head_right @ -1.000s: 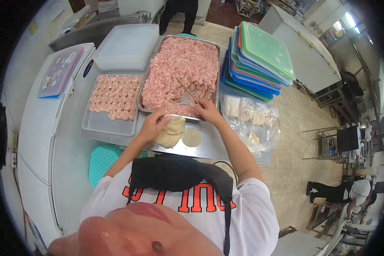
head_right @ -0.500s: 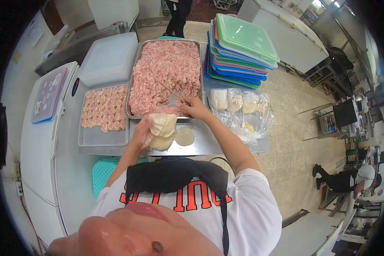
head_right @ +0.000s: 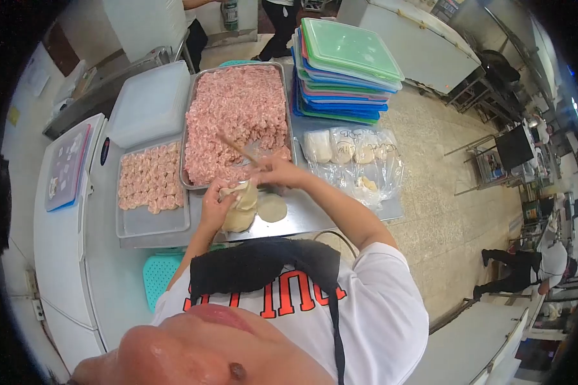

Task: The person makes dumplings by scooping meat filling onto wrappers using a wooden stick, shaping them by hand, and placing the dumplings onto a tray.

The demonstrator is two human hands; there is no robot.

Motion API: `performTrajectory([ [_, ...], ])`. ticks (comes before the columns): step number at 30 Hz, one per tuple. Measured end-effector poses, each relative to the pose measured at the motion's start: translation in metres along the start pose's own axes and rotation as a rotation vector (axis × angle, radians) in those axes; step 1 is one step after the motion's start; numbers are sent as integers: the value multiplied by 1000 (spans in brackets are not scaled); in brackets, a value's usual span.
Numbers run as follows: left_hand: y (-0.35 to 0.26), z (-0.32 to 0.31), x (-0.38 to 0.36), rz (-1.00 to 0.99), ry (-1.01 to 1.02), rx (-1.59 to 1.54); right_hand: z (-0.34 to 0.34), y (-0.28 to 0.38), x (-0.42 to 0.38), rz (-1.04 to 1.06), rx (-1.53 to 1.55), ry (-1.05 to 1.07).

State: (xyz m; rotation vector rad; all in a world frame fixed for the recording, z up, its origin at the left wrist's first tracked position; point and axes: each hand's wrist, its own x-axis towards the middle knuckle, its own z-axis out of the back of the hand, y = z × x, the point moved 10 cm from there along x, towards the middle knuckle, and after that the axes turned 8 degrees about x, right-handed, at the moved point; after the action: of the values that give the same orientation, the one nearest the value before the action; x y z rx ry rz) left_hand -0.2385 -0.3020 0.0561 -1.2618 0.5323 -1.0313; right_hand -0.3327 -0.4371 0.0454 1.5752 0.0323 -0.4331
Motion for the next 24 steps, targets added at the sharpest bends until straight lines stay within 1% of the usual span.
performTrajectory([
  [2,9,4,-1,51,-40,-105,-26,-6,-5,68,-6,83],
  [3,2,4,-1,48,-35,-107,-33,-8,-7,69,-5,77],
  [5,-6,1,-3,99,-31,-312,-50,-23,-11,-58,82,153],
  [8,-19,11,-2,56,-70,-249,-47,-59,-4,-103,59,144],
  [9,-20,13,-1,50,-61,-250,-46,-59,-6,-99,60,134],
  [11,-17,20,1,64,-75,-324,-41,-46,-11,33,-175,100],
  [12,-19,23,2,59,-64,-327,-35,-52,-10,34,-175,88],
  [14,-45,38,0,-88,-106,-170,-27,-64,-6,96,-502,67],
  [15,-66,43,0,-200,-121,11,-26,-63,-9,95,-499,59],
  [16,-78,47,1,-201,-113,9,-26,-54,-14,99,-516,44],
  [18,-100,42,0,-222,-25,226,-29,-36,-23,104,-528,22],
  [19,-100,44,1,-228,-17,225,-28,-25,-27,113,-532,1],
  [21,-120,35,-5,-481,56,513,-23,-21,-30,122,-531,-31],
  [22,-122,33,-4,-487,64,513,-21,-19,-28,171,-533,-8],
  [23,-130,32,-6,-549,40,530,-20,-16,-27,220,-537,17],
  [24,-137,32,-8,-610,13,547,-18,-9,-28,221,-537,12],
])
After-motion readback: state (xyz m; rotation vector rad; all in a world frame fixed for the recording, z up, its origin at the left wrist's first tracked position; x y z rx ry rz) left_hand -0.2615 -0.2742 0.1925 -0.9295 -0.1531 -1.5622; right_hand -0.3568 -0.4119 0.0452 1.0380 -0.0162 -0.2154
